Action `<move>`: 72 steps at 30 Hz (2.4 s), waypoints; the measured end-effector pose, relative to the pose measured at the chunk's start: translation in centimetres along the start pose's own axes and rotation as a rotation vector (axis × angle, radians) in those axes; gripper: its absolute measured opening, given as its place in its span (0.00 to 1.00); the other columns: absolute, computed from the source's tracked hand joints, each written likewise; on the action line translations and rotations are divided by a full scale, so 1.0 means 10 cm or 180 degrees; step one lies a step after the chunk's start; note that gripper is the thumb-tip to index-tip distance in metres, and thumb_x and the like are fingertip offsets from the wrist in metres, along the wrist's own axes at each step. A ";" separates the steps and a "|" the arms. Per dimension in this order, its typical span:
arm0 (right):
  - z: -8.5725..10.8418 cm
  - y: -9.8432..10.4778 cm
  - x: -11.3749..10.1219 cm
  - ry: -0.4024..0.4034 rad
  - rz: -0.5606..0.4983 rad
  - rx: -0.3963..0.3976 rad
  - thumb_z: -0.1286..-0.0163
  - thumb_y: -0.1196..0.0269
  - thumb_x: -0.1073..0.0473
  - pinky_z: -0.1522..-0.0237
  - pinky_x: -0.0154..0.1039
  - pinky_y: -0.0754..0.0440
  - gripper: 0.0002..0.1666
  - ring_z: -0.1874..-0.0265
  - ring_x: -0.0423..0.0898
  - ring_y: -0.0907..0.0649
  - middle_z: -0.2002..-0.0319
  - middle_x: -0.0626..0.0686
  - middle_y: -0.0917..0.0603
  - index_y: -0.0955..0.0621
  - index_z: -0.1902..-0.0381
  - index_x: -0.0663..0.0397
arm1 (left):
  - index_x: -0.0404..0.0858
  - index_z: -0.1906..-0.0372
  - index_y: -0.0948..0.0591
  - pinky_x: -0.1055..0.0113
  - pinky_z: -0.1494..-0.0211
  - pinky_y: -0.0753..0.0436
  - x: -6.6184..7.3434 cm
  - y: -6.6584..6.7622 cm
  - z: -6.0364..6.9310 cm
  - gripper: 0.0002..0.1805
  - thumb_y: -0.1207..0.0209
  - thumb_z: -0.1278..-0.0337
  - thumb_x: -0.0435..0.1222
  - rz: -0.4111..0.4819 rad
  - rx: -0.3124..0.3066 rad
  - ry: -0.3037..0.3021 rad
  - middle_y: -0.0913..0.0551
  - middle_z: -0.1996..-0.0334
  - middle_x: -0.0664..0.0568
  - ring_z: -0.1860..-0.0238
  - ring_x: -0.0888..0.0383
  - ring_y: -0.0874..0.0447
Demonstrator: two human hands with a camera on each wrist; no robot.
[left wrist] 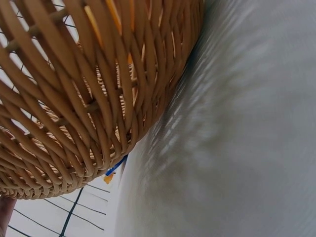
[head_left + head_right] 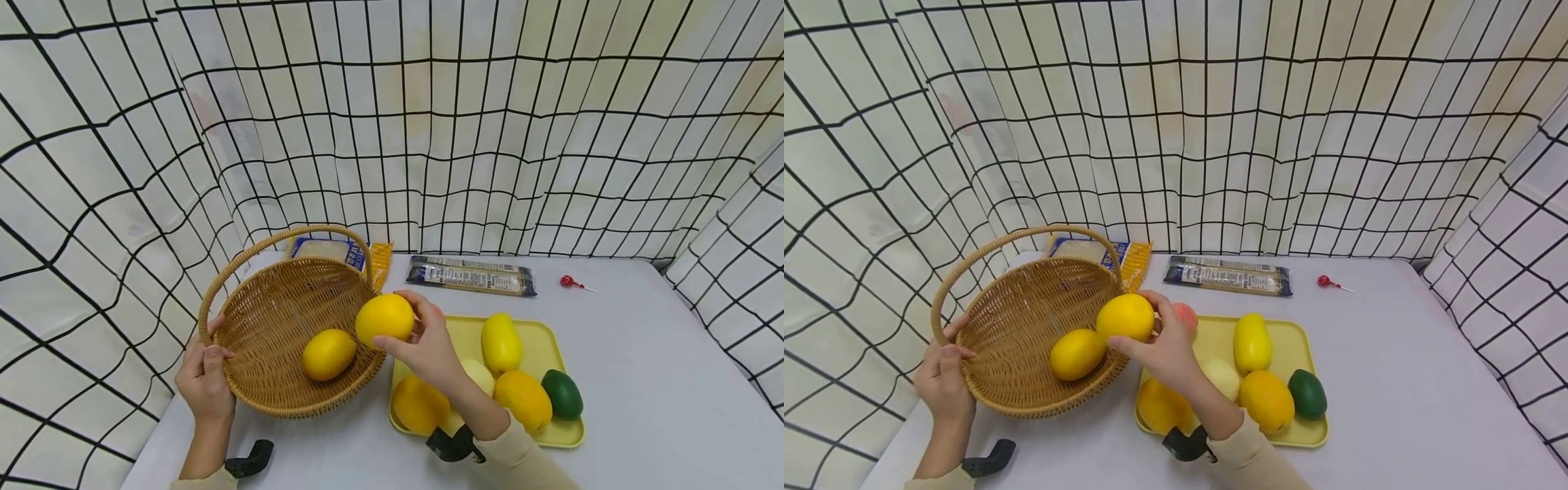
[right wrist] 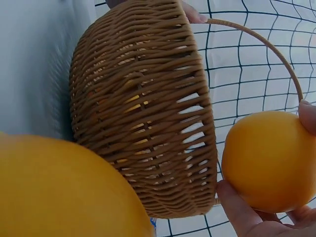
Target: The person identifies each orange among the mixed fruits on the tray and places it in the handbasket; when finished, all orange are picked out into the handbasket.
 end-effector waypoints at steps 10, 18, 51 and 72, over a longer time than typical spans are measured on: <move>0.00 -0.16 0.04 -0.0013 0.0615 -0.0097 0.47 0.25 0.48 0.48 0.49 0.22 0.47 0.50 0.46 0.21 0.42 0.45 0.25 0.33 0.31 0.45 | 0.23 0.84 0.29 0.68 0.42 0.29 -0.30 0.10 0.03 0.21 0.49 0.36 0.32 -0.0062 0.0015 -0.0014 0.17 0.50 0.36 0.41 0.48 0.25; -0.01 -0.37 0.00 0.0189 0.0518 -0.0480 0.46 0.25 0.53 0.50 0.42 0.20 0.44 0.51 0.43 0.20 0.43 0.46 0.24 0.33 0.34 0.39 | 0.25 0.85 0.27 0.68 0.42 0.28 -0.37 0.12 0.04 0.20 0.48 0.38 0.31 -0.0011 0.0008 -0.0044 0.17 0.50 0.36 0.41 0.46 0.25; -0.02 -0.56 0.07 0.0495 0.1662 -0.0818 0.41 0.28 0.53 0.51 0.31 0.22 0.32 0.52 0.44 0.18 0.47 0.46 0.19 0.25 0.40 0.51 | 0.20 0.84 0.29 0.68 0.41 0.28 -0.21 0.05 0.03 0.23 0.47 0.37 0.33 0.0106 -0.0043 -0.0155 0.17 0.50 0.35 0.42 0.45 0.25; -0.04 -0.24 -0.16 0.0444 0.1125 -0.0605 0.37 0.31 0.54 0.48 0.39 0.22 0.27 0.52 0.37 0.20 0.47 0.40 0.20 0.24 0.41 0.43 | 0.23 0.84 0.26 0.68 0.39 0.29 -0.42 0.13 0.01 0.22 0.50 0.35 0.33 -0.0091 0.0018 0.0121 0.18 0.49 0.35 0.42 0.47 0.26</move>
Point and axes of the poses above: each hand's wrist, its own z-axis away from the middle knuckle, its own y-axis out of the back of the hand, x = y × z, the point moved 2 cm from there along -z, towards the middle knuckle
